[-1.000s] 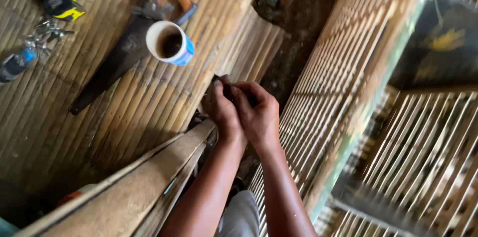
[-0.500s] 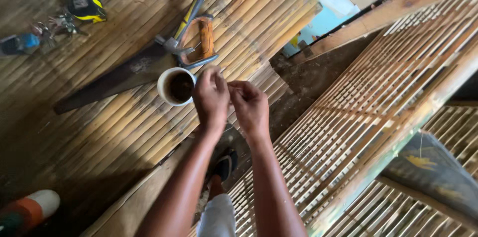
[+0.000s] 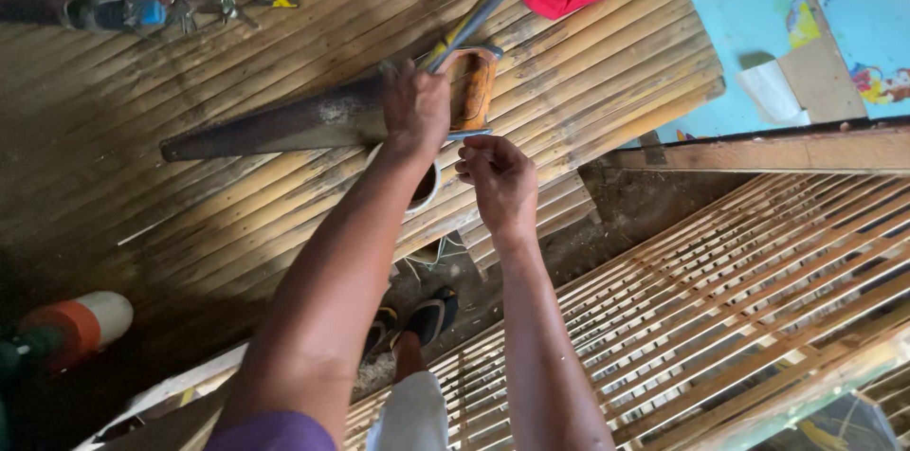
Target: The person assembles a bamboo chair by positioning a slatted seat panel onto the frame and securing it with nails. They use a hammer to drive nails into the bamboo slats, repeatedly adjusting the panel and hammering multiple fasteners to attach the seat to the chair frame.
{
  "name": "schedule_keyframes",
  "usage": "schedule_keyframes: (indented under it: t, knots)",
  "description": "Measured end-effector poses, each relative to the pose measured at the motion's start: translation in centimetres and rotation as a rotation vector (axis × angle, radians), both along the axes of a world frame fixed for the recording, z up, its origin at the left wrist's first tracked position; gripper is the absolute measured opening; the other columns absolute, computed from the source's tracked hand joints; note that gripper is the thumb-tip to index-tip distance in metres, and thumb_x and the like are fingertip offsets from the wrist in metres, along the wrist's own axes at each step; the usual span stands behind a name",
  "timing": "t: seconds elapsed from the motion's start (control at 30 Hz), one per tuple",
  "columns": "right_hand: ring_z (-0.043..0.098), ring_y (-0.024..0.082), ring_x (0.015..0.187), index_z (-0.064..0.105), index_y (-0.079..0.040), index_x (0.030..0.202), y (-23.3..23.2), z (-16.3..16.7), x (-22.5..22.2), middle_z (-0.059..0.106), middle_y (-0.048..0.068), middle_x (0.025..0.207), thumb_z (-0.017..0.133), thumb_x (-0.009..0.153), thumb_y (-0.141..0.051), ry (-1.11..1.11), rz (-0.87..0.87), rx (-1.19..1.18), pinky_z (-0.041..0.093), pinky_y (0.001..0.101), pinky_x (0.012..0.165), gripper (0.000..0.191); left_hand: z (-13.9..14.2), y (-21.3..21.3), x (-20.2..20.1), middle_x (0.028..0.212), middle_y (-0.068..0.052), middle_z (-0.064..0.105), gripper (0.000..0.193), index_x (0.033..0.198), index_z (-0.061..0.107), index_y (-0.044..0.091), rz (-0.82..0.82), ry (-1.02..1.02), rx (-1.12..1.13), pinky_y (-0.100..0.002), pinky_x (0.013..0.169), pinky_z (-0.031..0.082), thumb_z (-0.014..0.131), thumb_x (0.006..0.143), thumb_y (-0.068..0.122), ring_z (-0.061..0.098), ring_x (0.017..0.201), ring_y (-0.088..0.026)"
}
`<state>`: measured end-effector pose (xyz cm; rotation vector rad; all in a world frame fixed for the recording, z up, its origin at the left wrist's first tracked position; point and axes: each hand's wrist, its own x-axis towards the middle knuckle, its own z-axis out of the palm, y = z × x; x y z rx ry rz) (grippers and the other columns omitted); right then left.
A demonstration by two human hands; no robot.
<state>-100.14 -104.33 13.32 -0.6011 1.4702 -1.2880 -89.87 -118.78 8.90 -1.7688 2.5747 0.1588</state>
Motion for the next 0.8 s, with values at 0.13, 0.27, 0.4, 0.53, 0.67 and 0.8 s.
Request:
schedule_keyframes:
  t: [0.13, 0.27, 0.4, 0.53, 0.67, 0.8]
  knots:
    - [0.073, 0.014, 0.082, 0.07, 0.005, 0.114, -0.3, 2.2, 0.1, 0.075, 0.009, 0.096, 0.065, 0.099, -0.009, 0.023, -0.042, -0.055, 0.064, 0.0301, 0.08, 0.022, 5.2, 0.8, 1.4, 0.096, -0.016, 0.074, 0.016, 0.097, 0.077, 0.007, 0.07, 0.425, -0.131, -0.052, 0.09, 0.045, 0.067, 0.084, 0.006, 0.062, 0.103, -0.037]
    - [0.072, 0.014, 0.083, 0.07, 0.003, 0.116, -0.9, 5.1, 0.3, 0.075, 0.008, 0.097, 0.067, 0.098, -0.012, -0.013, -0.078, -0.091, 0.064, 0.0303, 0.081, 0.024, 11.4, 4.7, 0.1, 0.096, -0.019, 0.069, 0.022, 0.108, 0.068, 0.002, 0.167, 0.724, -0.178, -0.054, 0.086, 0.044, 0.068, 0.086, -0.002, 0.061, 0.097, -0.041]
    - [0.066, 0.012, 0.087, 0.071, 0.001, 0.12, -0.4, 8.7, 0.3, 0.073, 0.007, 0.101, 0.062, 0.105, -0.015, 0.06, -0.15, -0.149, 0.056, 0.029, 0.08, 0.024, 16.0, 10.1, -2.0, 0.099, -0.014, 0.065, 0.009, 0.109, 0.06, 0.003, 0.227, 0.973, -0.219, -0.046, 0.085, 0.047, 0.063, 0.102, 0.007, 0.061, 0.093, -0.032]
    - [0.062, 0.015, 0.09, 0.071, -0.005, 0.125, 2.5, 12.2, -1.2, 0.072, 0.006, 0.107, 0.055, 0.108, -0.017, 0.04, -0.112, -0.103, 0.051, 0.0319, 0.082, 0.026, 18.1, 14.2, -2.1, 0.087, -0.001, 0.058, 0.016, 0.102, 0.06, 0.004, 0.379, 1.474, 0.277, -0.03, 0.067, 0.043, 0.056, 0.107, 0.019, 0.054, 0.077, -0.012]
    - [0.055, 0.035, 0.122, 0.065, -0.006, 0.135, 5.1, 14.3, -2.8, 0.063, 0.021, 0.133, 0.062, 0.071, 0.007, 1.066, 0.181, -0.315, 0.046, 0.0396, 0.104, 0.066, 18.5, 16.0, -0.4, 0.076, 0.007, 0.05, 0.026, 0.092, 0.06, 0.005, 0.3, 1.615, 0.687, -0.023, 0.06, 0.036, 0.056, 0.107, 0.027, 0.042, 0.069, -0.003]
    - [0.056, 0.032, 0.121, 0.077, -0.023, 0.11, 5.5, 15.3, -3.5, 0.071, 0.009, 0.129, 0.084, 0.062, -0.018, 1.302, 0.319, -0.176, 0.036, 0.0509, 0.107, 0.049, 18.0, 14.3, 0.7, 0.072, 0.006, 0.049, 0.032, 0.085, 0.063, 0.002, 0.227, 1.449, 0.755, -0.025, 0.061, 0.034, 0.06, 0.102, 0.028, 0.042, 0.068, -0.005]
